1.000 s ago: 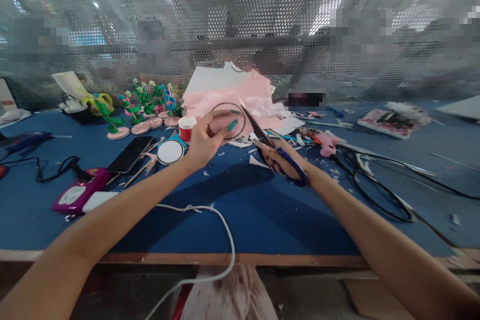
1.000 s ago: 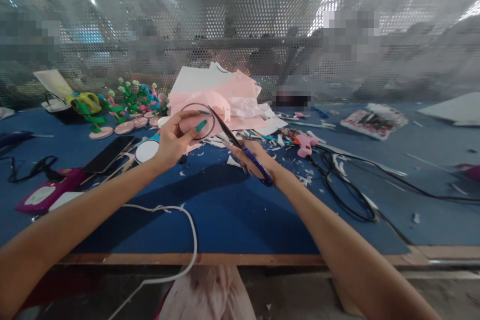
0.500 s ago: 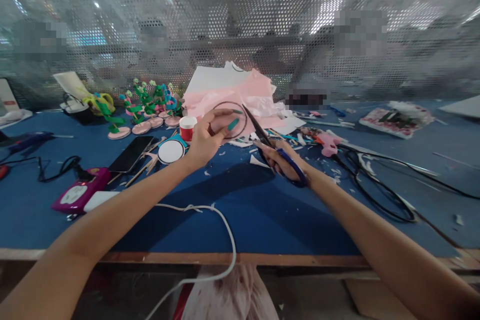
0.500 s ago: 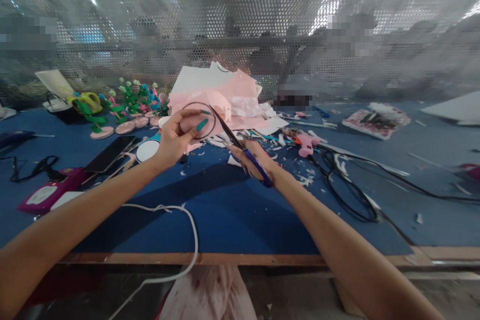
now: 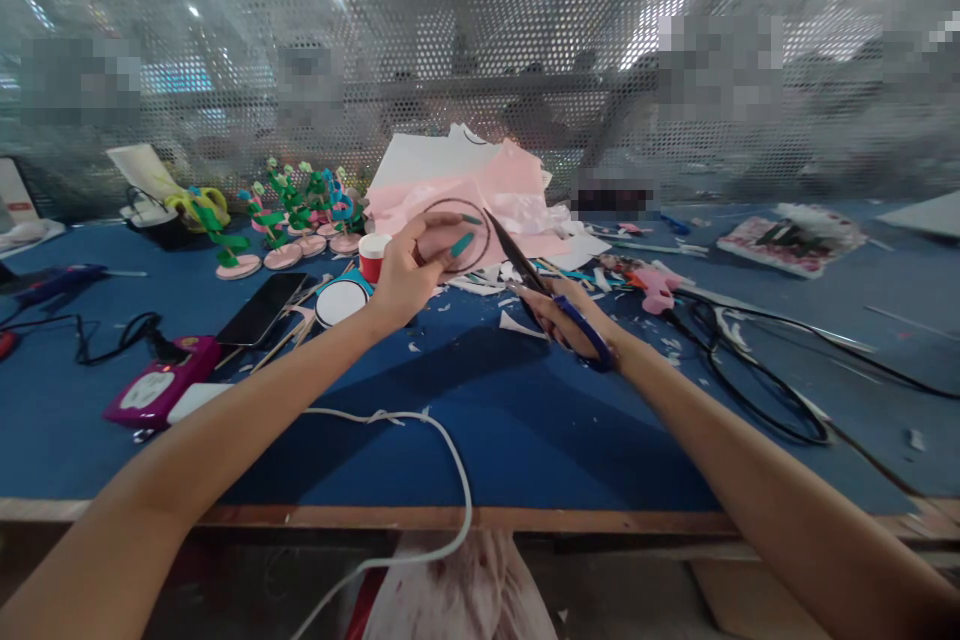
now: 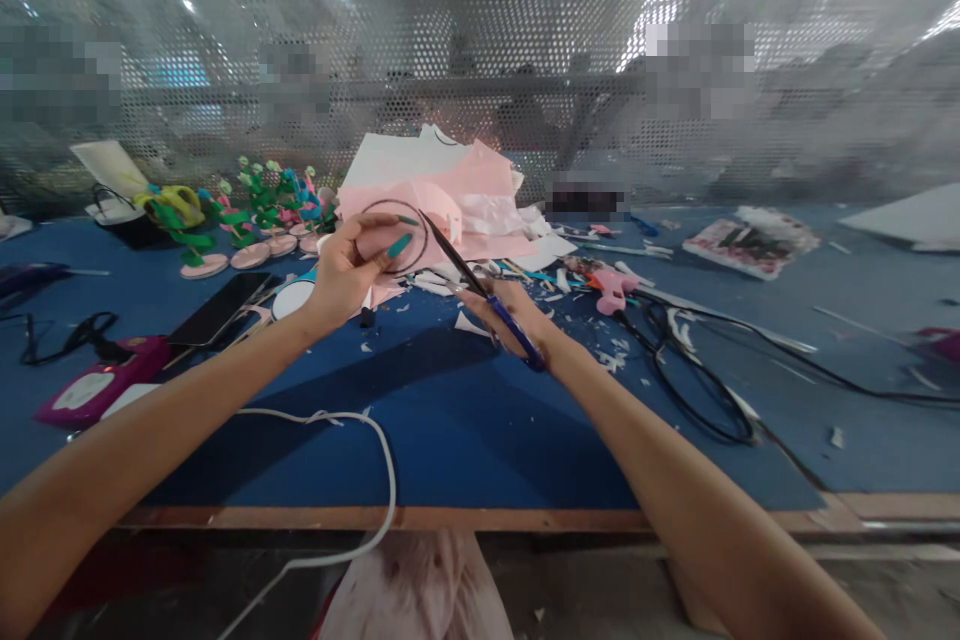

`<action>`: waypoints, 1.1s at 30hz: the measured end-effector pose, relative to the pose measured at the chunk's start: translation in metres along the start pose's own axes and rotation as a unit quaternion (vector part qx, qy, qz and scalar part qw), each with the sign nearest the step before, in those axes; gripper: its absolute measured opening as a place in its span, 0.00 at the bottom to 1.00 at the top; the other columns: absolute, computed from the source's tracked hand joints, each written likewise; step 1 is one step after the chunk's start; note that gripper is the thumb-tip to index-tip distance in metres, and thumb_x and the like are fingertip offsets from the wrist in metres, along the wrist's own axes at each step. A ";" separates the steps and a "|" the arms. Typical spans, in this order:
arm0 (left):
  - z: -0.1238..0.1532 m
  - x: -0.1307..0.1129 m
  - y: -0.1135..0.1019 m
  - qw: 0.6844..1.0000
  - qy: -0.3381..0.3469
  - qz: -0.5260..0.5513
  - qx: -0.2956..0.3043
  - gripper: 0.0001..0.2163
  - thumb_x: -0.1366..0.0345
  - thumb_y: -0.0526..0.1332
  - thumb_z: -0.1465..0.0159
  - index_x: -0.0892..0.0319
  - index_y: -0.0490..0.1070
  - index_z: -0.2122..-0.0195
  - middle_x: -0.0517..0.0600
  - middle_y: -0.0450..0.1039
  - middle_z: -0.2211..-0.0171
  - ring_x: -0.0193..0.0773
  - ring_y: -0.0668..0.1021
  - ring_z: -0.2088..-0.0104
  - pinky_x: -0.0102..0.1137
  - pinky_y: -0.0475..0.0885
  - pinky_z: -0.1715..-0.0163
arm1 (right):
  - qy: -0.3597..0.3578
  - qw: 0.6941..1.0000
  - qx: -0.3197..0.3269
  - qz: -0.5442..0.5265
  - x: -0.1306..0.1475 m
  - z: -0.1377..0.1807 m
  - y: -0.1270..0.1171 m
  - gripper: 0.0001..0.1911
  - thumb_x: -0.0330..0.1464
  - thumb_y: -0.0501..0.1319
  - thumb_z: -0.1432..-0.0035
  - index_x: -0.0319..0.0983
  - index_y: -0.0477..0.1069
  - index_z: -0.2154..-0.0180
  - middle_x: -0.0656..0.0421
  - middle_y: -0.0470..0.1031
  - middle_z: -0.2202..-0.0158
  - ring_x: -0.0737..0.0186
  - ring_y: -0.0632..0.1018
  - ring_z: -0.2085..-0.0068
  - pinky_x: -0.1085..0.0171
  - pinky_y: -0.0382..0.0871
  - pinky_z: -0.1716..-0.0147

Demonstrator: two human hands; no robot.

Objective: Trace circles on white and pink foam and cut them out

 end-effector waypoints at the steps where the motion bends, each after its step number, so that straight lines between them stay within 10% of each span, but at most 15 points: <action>1: 0.000 0.000 0.000 1.000 0.002 0.000 -0.001 0.15 0.76 0.63 0.43 0.59 0.73 0.55 0.51 0.77 0.54 0.39 0.78 0.50 0.32 0.77 0.53 | -0.001 1.000 -0.002 0.003 0.001 0.000 -0.001 0.26 0.56 0.58 0.44 0.41 0.58 0.76 0.66 0.58 0.86 0.72 0.61 0.86 0.69 0.55 0.87; 33: -0.002 -0.018 0.001 0.990 0.043 -0.136 0.018 0.14 0.63 0.68 0.41 0.58 0.70 0.56 0.53 0.78 0.55 0.41 0.78 0.51 0.38 0.72 0.47 | -0.041 0.998 0.035 -0.013 -0.011 -0.009 0.007 0.28 0.58 0.58 0.47 0.41 0.58 0.77 0.67 0.57 0.87 0.72 0.61 0.86 0.69 0.55 0.86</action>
Point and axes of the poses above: each hand's wrist, its own z-axis away from the middle knuckle, its own y-axis out of the palm, x = y × z, the point moved 8 cm from there along -z, towards the middle knuckle
